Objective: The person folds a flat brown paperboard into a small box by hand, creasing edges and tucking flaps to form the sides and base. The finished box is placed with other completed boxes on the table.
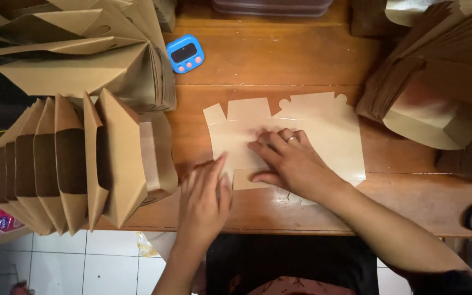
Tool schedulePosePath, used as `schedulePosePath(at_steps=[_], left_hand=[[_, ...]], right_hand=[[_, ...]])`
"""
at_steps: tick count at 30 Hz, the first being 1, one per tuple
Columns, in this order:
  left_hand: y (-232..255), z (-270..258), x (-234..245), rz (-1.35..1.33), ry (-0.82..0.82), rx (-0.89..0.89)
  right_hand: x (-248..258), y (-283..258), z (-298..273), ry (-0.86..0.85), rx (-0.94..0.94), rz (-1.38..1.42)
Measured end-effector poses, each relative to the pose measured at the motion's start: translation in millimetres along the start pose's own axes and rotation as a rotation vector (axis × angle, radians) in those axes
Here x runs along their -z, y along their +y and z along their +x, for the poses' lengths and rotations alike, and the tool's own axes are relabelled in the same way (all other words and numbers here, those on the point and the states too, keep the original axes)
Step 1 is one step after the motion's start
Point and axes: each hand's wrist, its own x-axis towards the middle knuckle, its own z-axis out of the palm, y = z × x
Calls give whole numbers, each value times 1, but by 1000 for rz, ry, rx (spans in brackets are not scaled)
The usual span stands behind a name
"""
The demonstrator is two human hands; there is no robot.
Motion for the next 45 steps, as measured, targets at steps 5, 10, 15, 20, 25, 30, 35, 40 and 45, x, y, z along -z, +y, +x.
schedulePosePath(at_steps=[5,10,15,20,25,30,35,40,45], left_hand=[[3,18,-27,314,8,-8],[1,41,-35,330,-40,-11],[-9,54,-55,607,60,-106],[-17,50,-66,419,98,-116],[-17,50,-64,362,155,-105],[-16,50,-64,378,129,-93],[-19,50,-64,371,134,-87],[-20,50,-63,363,117,-101],[-15,51,-55,327,92,-188]], right_hand=[[-2,-10,2,8,-20,-179],[7,2,11,-41,-55,165],[14,35,39,62,-65,150],[12,51,64,-305,-317,-63],[9,52,75,-345,-395,7],[-6,61,75,-237,-348,59],[-31,58,70,-191,-323,86],[-2,20,46,-39,-82,-3],[-22,0,23,107,-38,-280]])
